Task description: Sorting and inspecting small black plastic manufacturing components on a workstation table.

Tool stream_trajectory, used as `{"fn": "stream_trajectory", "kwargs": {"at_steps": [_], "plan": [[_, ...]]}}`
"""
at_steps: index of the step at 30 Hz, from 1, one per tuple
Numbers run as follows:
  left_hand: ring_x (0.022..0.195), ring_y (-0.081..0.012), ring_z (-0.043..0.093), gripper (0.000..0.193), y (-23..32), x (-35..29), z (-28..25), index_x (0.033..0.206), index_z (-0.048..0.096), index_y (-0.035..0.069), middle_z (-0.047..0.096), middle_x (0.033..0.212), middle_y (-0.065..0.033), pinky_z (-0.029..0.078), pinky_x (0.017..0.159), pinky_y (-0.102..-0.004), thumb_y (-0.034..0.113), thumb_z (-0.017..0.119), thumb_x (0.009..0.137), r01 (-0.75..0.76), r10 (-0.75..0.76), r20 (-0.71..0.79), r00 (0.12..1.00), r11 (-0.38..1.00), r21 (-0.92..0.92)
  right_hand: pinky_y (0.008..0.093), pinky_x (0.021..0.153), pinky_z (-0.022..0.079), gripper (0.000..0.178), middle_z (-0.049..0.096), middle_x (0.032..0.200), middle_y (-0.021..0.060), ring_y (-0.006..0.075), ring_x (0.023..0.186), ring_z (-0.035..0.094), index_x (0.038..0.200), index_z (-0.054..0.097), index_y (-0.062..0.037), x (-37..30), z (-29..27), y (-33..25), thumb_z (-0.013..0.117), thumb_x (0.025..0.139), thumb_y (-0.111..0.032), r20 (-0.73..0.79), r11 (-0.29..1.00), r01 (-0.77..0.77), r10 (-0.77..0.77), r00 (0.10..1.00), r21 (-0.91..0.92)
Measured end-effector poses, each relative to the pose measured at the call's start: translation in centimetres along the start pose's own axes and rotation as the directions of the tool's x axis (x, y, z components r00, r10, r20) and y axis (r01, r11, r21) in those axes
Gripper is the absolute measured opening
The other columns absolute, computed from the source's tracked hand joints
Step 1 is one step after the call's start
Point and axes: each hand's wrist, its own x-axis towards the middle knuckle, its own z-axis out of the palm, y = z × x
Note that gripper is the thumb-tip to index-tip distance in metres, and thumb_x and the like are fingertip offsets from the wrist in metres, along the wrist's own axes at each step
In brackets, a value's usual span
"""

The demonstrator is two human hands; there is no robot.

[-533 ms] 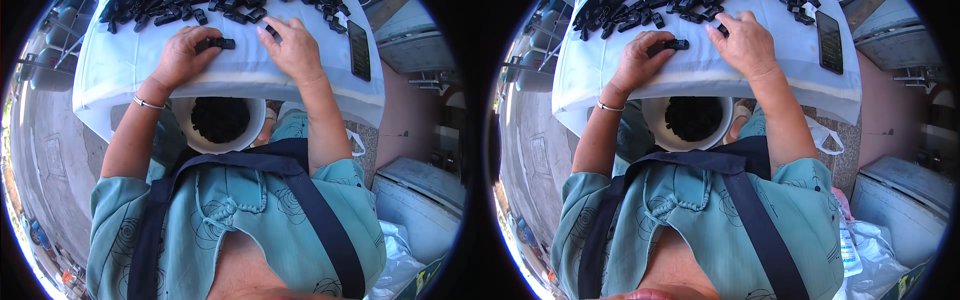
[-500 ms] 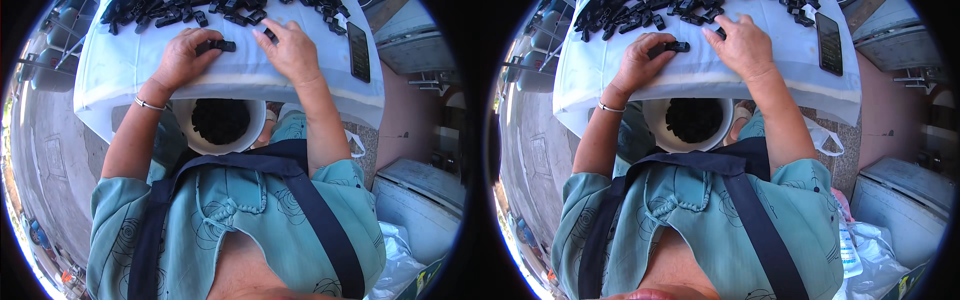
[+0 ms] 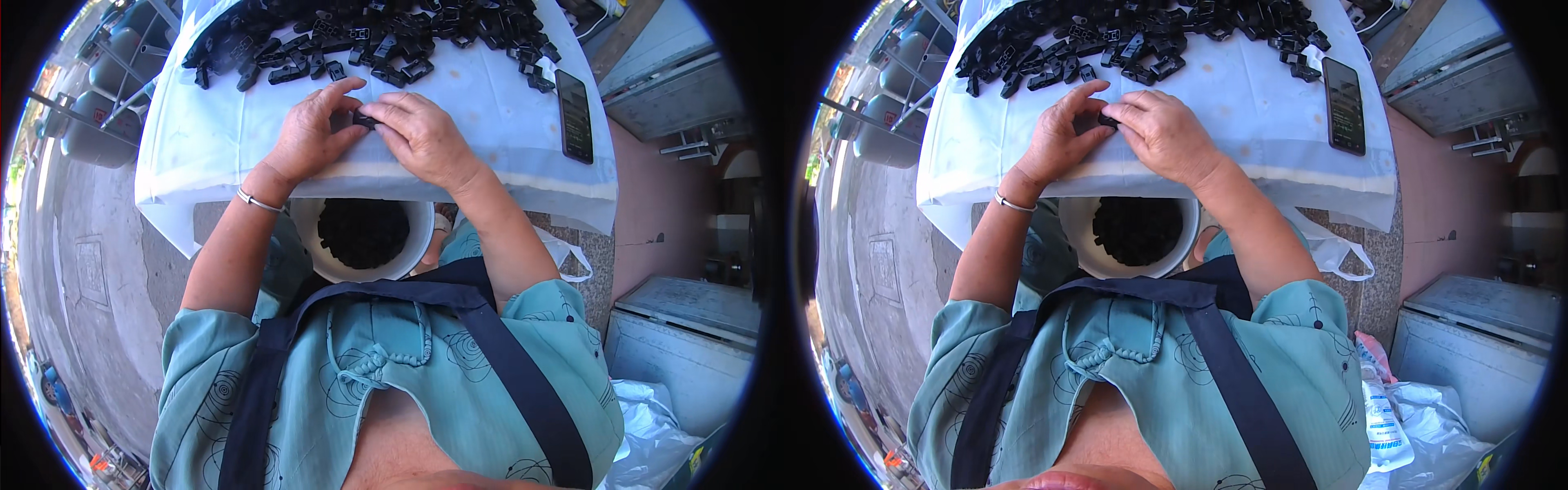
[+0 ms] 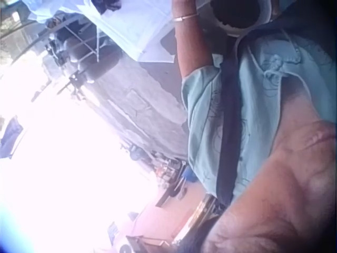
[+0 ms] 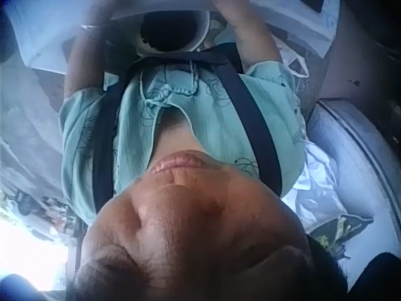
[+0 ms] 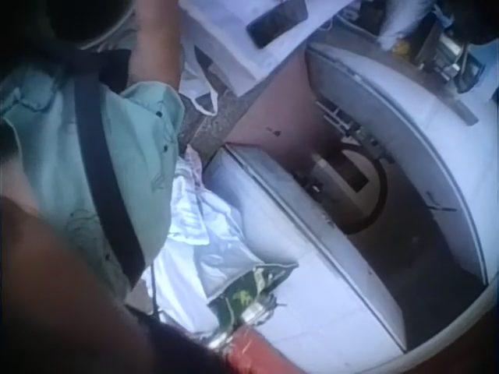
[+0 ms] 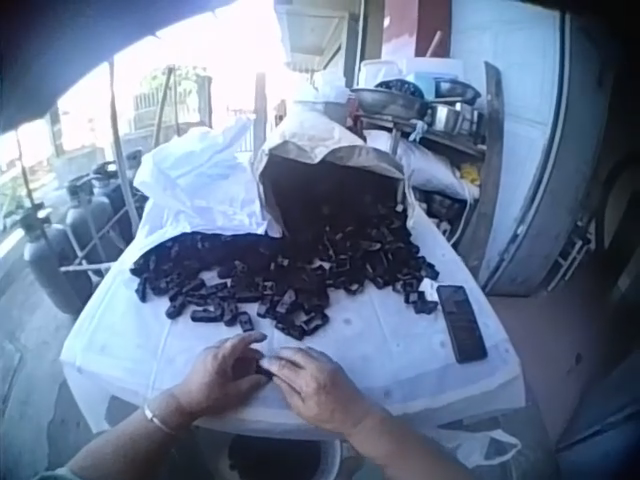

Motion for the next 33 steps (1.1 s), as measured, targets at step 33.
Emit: {"fn": "stream_trajectory", "kwargs": {"at_steps": [33], "plan": [[0.071, -0.0231, 0.063, 0.054, 1.3, 1.9, 0.1, 0.124, 0.054, 0.009, 0.068, 0.096, -0.0088, 0.053, 0.07, -0.0347, 0.008, 0.073, 0.074, 0.123, -0.13, 0.044, 0.991, 0.983, 0.134, 0.0344, 0.078, 0.053, 0.031, 0.064, 0.101, 0.0129, 0.028, 0.087, 0.064, 0.111, 0.065, -0.0058, 0.7, -1.7, 1.2, 0.062, 0.08, -0.003, -0.037, 0.97, -0.228, 0.232, 0.972, 0.078]]}}
